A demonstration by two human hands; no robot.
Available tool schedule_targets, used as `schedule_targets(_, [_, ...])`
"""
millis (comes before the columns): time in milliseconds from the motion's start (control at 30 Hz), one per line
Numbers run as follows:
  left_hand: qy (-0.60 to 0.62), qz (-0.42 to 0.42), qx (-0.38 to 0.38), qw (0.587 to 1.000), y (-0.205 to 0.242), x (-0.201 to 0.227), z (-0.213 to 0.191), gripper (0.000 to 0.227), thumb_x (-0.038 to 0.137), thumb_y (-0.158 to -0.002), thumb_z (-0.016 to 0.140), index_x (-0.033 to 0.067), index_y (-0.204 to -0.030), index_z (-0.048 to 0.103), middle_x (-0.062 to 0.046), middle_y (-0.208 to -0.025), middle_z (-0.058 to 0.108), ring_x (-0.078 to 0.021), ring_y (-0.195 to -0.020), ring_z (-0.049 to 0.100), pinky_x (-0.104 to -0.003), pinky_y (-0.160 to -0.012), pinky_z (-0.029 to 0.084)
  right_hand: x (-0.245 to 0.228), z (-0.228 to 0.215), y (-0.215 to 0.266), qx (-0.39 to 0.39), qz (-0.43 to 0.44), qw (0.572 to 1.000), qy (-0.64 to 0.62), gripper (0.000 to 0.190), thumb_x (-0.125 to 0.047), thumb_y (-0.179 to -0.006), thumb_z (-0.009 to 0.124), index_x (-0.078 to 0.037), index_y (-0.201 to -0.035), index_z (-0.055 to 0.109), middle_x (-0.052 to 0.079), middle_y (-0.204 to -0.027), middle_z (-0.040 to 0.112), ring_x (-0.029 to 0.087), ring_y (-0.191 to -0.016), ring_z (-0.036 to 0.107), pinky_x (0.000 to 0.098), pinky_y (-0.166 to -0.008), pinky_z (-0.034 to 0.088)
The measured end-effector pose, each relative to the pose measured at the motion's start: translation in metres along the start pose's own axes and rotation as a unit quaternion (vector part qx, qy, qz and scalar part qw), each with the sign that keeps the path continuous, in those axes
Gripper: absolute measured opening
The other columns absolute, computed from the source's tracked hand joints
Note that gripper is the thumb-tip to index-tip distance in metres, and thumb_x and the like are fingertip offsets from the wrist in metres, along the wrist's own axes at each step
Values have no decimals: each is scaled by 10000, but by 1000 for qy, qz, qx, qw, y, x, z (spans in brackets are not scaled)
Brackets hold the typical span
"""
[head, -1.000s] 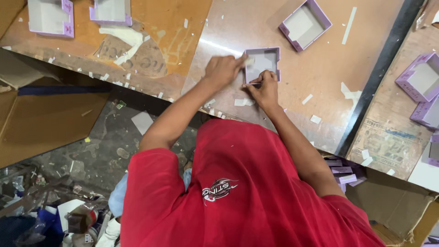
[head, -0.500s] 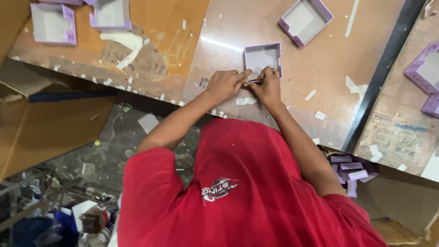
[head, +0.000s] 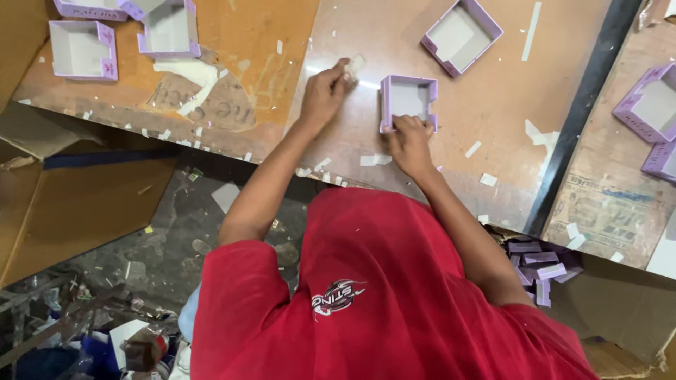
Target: The person repeatedly picks up small purple cardboard boxes and uses a wooden stick to press and fold the inner flaps. They handle the boxes one at a time, rotating them to work on different sides, and place finished units aside on the table.
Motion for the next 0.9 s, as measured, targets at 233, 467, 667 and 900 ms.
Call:
schedule_targets(233, [-78,44,-39,995,10,67,-15,302,174,-940,671,139,-1228,754,-143,-794,694,-325,-715,681,-449,-637,515,23,3,15,11,169,891,-422,316,-236,-1101,468,-4,-1168,671,6,-1008,706,73,-930,613,237,-870,495])
schedule_targets(467, [-233,93,-98,963,32,77,13,444,162,-890,685,173,-1334,688,-136,-901,691,-322,-726,693,-452,-636,556,48,25,26,-5,188,888,-419,293,-249,-1171,502,-11,-1070,641,-20,-917,581,69,-857,460,251,-793,415])
schedule_targets(667, [-247,156,-137,947,68,95,46,567,275,-787,704,163,-1340,657,-138,-979,695,-280,-739,712,-432,-600,568,51,32,26,-7,193,870,-454,230,-227,-1097,471,-70,-1033,626,-55,-927,611,44,-861,510,232,-807,440])
schedule_targets(900, [-373,145,-71,914,41,72,47,509,169,-885,681,160,-1394,658,-96,-982,694,-217,-742,717,-367,-585,560,60,36,26,-1,178,880,-440,259,-211,-1141,474,-51,-986,607,-40,-895,597,58,-841,497,247,-800,438])
Point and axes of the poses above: each hand's wrist, its own y-axis away from the middle knuckle, its own z-axis out of the palm, x = y × z, the point moved 6 cm from there along -y, towards the middle knuckle
